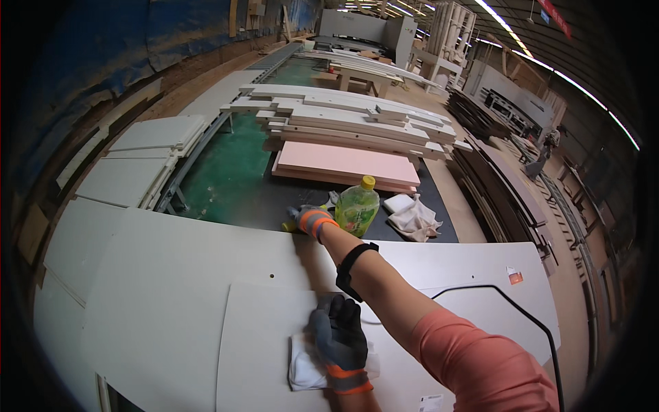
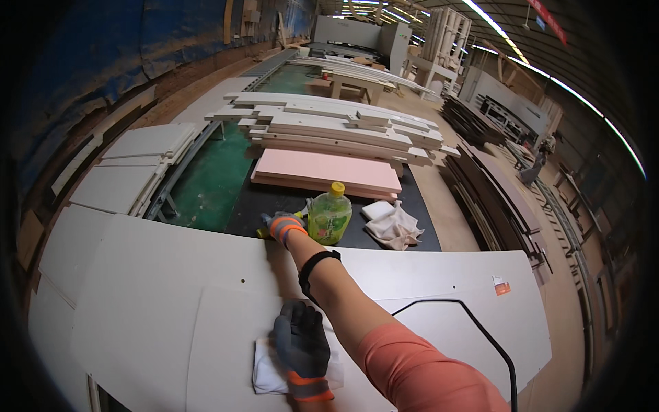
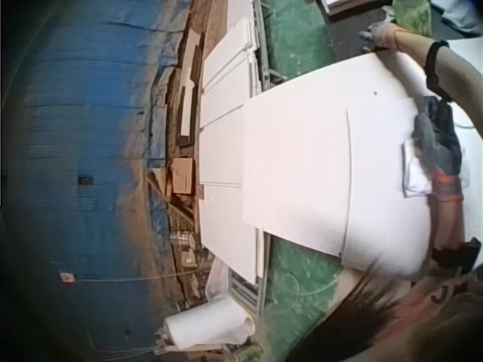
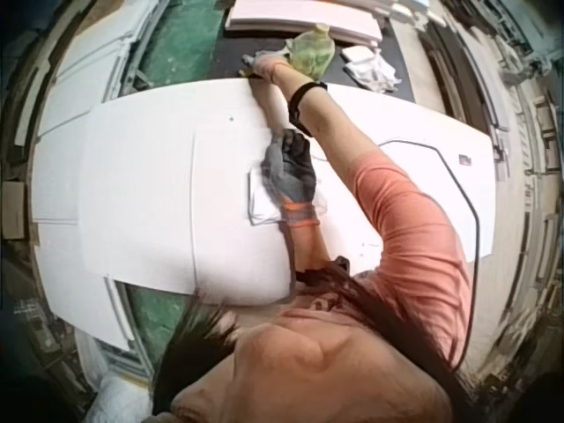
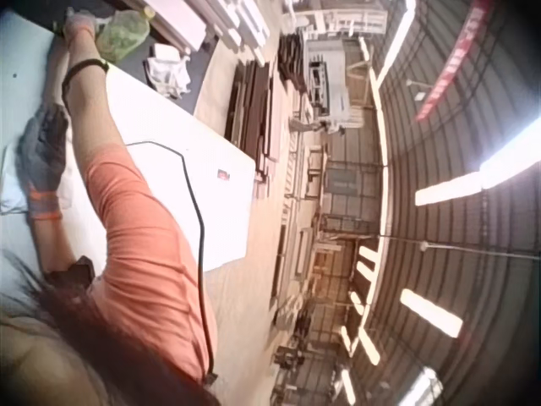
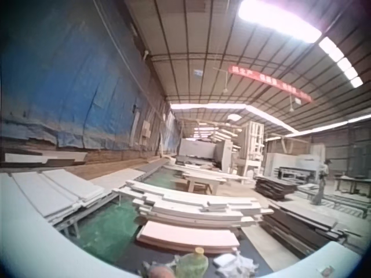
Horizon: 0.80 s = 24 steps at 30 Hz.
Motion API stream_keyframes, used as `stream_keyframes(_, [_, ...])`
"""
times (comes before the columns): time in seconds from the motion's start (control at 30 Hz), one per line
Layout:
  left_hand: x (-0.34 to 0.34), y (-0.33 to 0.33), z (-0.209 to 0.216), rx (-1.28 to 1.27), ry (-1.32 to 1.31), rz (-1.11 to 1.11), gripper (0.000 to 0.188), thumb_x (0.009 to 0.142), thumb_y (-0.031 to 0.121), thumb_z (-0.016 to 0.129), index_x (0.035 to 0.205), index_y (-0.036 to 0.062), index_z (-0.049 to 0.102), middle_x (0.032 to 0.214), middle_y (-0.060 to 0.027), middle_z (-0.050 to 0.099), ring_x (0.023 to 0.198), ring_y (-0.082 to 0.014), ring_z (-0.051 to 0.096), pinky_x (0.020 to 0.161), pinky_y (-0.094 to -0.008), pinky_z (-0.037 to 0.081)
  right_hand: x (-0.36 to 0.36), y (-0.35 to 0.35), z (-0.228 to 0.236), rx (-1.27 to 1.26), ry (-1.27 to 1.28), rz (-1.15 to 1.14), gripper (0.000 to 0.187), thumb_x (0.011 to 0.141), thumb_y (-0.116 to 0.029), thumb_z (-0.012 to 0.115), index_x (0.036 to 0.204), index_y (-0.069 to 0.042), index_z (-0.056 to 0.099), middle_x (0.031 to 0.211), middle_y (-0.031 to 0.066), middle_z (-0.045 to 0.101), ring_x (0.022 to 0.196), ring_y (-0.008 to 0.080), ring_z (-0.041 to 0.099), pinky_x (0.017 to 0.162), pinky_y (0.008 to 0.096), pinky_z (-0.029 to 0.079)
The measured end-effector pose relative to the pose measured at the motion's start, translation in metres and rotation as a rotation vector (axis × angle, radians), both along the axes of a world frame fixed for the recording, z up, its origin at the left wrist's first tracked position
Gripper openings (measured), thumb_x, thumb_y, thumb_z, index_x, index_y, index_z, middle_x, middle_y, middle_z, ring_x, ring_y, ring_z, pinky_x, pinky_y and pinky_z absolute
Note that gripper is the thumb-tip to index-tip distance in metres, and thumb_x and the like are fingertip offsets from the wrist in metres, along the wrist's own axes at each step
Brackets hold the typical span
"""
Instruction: Cleaning wooden boards with a cloth and liquid, scraping off old labels, and applying new labels in a manufacturing environment.
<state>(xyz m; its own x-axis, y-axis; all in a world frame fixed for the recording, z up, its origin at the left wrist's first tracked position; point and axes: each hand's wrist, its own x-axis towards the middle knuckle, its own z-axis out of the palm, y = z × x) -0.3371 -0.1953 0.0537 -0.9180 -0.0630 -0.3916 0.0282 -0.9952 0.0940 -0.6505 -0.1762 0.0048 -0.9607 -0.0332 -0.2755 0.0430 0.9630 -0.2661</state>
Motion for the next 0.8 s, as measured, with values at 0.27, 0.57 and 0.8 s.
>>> stream_keyframes(0.27, [-0.005, 0.017, -0.015, -0.068, 0.160, -0.047, 0.030, 0.098, 0.027, 0.046, 0.109, 0.0004, 0.057, 0.098, -0.0038, 0.061, 0.086, -0.0160, 0.058, 0.080, -0.0304, 0.048, -0.019, 0.038, 0.031, -0.536, 0.167, 0.062, 0.045, 0.090, -0.044, 0.056, 0.117, -0.010, 0.067, 0.115, 0.0166, 0.067, 0.103, 0.0324, 0.065, 0.086, 0.0407, 0.051])
stream_keyframes(0.57, [0.009, 0.024, -0.028, -0.237, 0.262, -0.085, 0.046, 0.098, 0.039, 0.047, 0.131, 0.0081, 0.050, 0.128, -0.0107, 0.055, 0.115, -0.0245, 0.055, 0.099, -0.0350, 0.044, 0.309, 0.107, 0.143, -0.336, 0.593, 0.336, 0.051, 0.082, -0.023, 0.070, 0.131, -0.024, 0.058, 0.083, 0.0114, 0.055, 0.069, 0.0288, 0.059, 0.063, 0.0373, 0.050])
stream_keyframes(0.8, [0.044, 0.075, 0.067, -0.474, 0.635, -0.505, 0.065, 0.099, 0.055, 0.038, 0.135, 0.0018, 0.048, 0.120, -0.0116, 0.062, 0.098, -0.0233, 0.065, 0.087, -0.0363, 0.053, 0.492, 0.204, 0.152, -0.082, 0.646, 0.007, 0.053, 0.080, -0.020, 0.067, 0.131, -0.026, 0.055, 0.078, 0.0098, 0.056, 0.059, 0.0269, 0.056, 0.050, 0.0396, 0.047])
